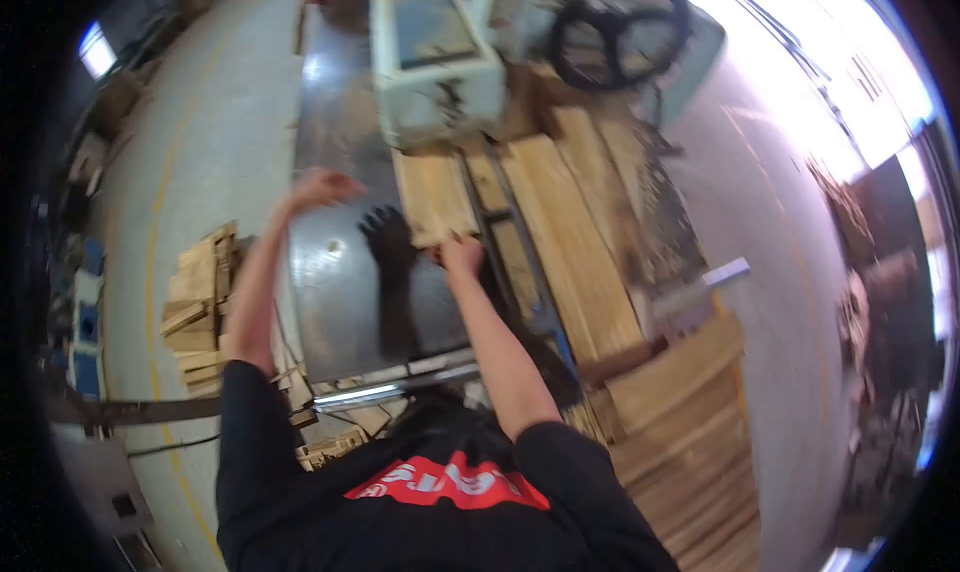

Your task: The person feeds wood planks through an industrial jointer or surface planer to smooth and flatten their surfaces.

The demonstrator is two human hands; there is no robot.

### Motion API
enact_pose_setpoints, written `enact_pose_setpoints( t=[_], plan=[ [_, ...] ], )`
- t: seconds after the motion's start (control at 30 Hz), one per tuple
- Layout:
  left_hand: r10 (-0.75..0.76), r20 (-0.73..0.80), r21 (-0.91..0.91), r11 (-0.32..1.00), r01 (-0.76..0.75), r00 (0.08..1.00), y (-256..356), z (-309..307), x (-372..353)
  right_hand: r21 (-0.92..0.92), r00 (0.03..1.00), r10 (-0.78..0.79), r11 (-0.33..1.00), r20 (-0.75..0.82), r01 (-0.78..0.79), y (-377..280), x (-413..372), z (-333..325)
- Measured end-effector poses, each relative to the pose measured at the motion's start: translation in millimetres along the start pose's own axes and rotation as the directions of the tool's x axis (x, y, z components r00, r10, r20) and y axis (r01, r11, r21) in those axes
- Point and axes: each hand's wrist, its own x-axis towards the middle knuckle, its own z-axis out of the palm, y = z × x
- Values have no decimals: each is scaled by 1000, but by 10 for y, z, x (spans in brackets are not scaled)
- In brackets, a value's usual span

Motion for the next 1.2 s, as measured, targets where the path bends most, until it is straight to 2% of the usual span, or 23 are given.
enact_pose_setpoints(
  t=[0.03,0.07,0.1,0.13,0.17,0.2,0.23,0.27,0.3,0.33,0.37,0.43,0.5,0.53,0.6,0.63,0.7,0.8,0.93,1.03,1.2],
  plan=[
    [-174,-150,47,982,183,973,-20,-376,62,27,998,-65,998,17,64,55,41,-1],
    [-74,-414,68,991,112,907,394,-601,-117,77,995,-71,995,69,66,-17,-22,-13],
    [317,-839,294,948,-122,442,387,-693,-81,-96,975,-211,971,76,218,68,50,-72],
    [353,-803,329,934,-137,480,382,-919,-67,-393,880,-473,819,-48,419,445,372,-53],
    [384,-762,372,919,-134,521,326,-1176,-103,-598,669,-741,510,59,618,220,86,-105],
    [405,-720,414,902,-120,564,341,-1440,-190,-293,857,-487,806,166,515,-38,-282,-132],
    [-33,-351,525,820,226,936,488,-1659,-234,-377,650,-711,543,270,751,133,-145,-179],
    [-458,-196,262,828,496,867,740,-1370,-325,-372,643,-674,528,364,764,169,-136,-197],
    [-567,-43,272,785,556,822,877,-1171,-404,-328,721,-581,644,379,691,184,-181,-200],
    [-424,-174,340,821,459,889,1066,-890,-586,-297,784,-472,743,403,600,123,-171,-207],
    [-167,-284,489,822,292,944,708,-786,-447,-272,794,-470,764,385,585,49,-184,-203],
    [91,-562,582,749,316,822,252,-244,-386,-225,819,-444,812,363,539,18,-276,-181],
    [236,-637,527,828,191,734,-298,363,-439,-192,824,-425,833,375,518,-14,-270,-210],
    [180,-611,498,844,198,771,-611,666,-454,-188,825,-423,837,374,514,3,-276,-224],
    [400,-708,629,732,261,582,-957,1473,-609,-176,822,-426,838,378,516,11,-233,-195],
    [403,-726,608,755,245,558,-882,1493,-630,-243,829,-417,818,372,521,-58,-299,-188],
    [402,-764,562,799,215,504,-686,1457,-752,-253,823,-430,806,370,535,-137,-231,-128],
    [326,-809,483,843,237,489,-847,1429,-696,-279,845,-400,817,356,504,-10,-316,-168],
    [305,-774,483,851,206,555,-855,1403,-665,-291,840,-430,801,332,524,-33,-324,-136],
    [313,-799,470,858,209,514,-876,1398,-647,-320,831,-441,777,338,542,-40,-331,-135],
    [291,-804,447,871,204,518,-822,1373,-671,-327,816,-462,756,346,567,-32,-328,-141]
  ],
)
